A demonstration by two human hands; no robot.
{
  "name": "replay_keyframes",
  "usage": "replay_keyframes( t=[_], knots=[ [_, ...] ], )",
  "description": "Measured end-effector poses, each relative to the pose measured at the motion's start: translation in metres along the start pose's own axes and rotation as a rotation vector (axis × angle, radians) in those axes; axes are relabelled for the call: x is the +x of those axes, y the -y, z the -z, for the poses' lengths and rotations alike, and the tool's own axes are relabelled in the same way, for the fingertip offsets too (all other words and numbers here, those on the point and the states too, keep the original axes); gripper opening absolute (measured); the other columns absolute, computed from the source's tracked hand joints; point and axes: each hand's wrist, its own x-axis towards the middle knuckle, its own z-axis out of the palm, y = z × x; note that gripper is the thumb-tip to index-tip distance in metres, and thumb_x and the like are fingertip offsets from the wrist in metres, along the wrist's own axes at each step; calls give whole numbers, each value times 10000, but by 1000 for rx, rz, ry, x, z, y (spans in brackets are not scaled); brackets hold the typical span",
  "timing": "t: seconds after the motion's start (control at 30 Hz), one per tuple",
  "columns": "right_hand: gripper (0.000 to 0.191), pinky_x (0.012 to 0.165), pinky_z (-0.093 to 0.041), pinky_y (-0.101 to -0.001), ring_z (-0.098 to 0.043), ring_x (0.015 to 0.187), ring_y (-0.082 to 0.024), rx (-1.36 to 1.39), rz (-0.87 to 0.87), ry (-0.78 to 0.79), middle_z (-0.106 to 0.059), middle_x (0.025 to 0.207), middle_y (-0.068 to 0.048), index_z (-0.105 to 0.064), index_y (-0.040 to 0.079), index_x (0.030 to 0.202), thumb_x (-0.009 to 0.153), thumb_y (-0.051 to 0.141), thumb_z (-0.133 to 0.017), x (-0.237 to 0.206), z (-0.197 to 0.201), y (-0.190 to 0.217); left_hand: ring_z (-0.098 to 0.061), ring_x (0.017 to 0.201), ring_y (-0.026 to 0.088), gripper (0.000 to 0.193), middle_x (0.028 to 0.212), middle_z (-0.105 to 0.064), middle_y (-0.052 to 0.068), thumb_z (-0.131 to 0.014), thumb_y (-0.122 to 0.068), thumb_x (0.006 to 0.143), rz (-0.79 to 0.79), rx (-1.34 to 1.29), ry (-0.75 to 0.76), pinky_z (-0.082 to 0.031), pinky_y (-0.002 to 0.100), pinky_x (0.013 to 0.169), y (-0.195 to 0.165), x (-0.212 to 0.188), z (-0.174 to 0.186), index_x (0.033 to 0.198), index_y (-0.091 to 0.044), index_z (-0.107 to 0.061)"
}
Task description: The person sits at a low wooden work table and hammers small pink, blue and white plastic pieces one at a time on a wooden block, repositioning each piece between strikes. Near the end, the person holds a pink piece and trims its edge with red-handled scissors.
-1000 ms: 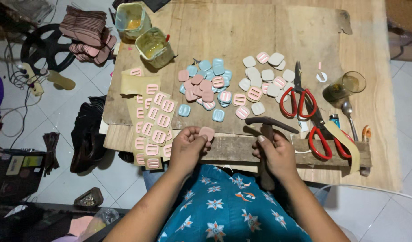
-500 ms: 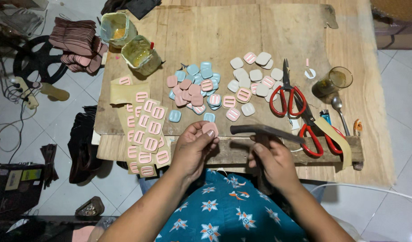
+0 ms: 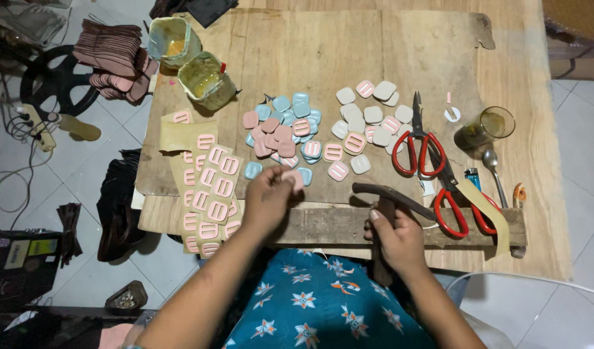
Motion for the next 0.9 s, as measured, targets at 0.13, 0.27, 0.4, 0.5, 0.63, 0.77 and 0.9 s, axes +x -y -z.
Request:
replay_keyframes(
  t=[0.13, 0.27, 0.4, 0.5, 0.63, 0.77, 0.9],
  knots=[
    [255, 642, -572, -288, -706, 694, -152, 15, -30, 4, -714, 840, -90, -652, -30, 1141, 980, 166, -625, 2, 4, -13, -670, 949, 178, 417, 1064, -693, 111, -677, -149, 921, -270, 147, -182, -561, 324, 829, -13, 45, 9, 1278, 46, -586],
    [240, 674, -588, -284, -706, 716, -143, 34, 18, 9, -710, 853, -88, -645, -32, 1148, 983, 140, -620, -3, 4, -14, -681, 989, 267, 310, 1147, -663, 158, -715, -175, 967, -653, 497, -262, -554, 380, 873, -17, 54, -3, 1195, 24, -646],
    [237, 689, -591, -280, -701, 734, -137, 85, 52, 12, -699, 862, -85, -628, -32, 1161, 984, 125, -618, -6, 2, -14, -617, 1097, 339, 258, 1126, -671, 130, -722, -137, 859, -803, 830, -55, -462, 454, 973, -15, 40, -34, 1103, -56, -703],
    [227, 689, -597, -283, -707, 742, -137, 67, 81, 17, -700, 872, -82, -632, -32, 1149, 980, 121, -625, -7, 2, -15, -563, 1155, 330, 276, 1136, -662, 118, -730, -155, 802, -774, 959, 83, -368, 498, 984, -14, 34, -53, 1069, -87, -721],
    [196, 689, -592, -283, -712, 744, -144, 29, 98, 30, -706, 875, -92, -643, -43, 1106, 995, 118, -625, -7, 3, -16, -501, 1270, 360, 353, 1257, -643, 151, -715, -145, 830, -924, 1037, -11, -310, 523, 1031, -15, 45, -64, 1178, -97, -684],
    [207, 689, -600, -278, -716, 745, -137, 39, 107, 39, -709, 879, -86, -643, -36, 1125, 989, 118, -618, -8, 3, -14, -501, 1252, 358, 508, 1205, -682, 92, -728, -159, 798, -871, 1103, 69, -257, 589, 1027, -15, 65, -62, 1290, -77, -629],
    [223, 700, -591, -272, -714, 757, -131, 39, 113, 50, -715, 889, -83, -645, -42, 1142, 988, 118, -622, -9, 2, -11, -547, 1200, 299, 520, 1143, -696, 64, -729, -134, 822, -797, 1133, 151, -258, 558, 1078, -15, 68, -59, 1330, -106, -624]
  ],
)
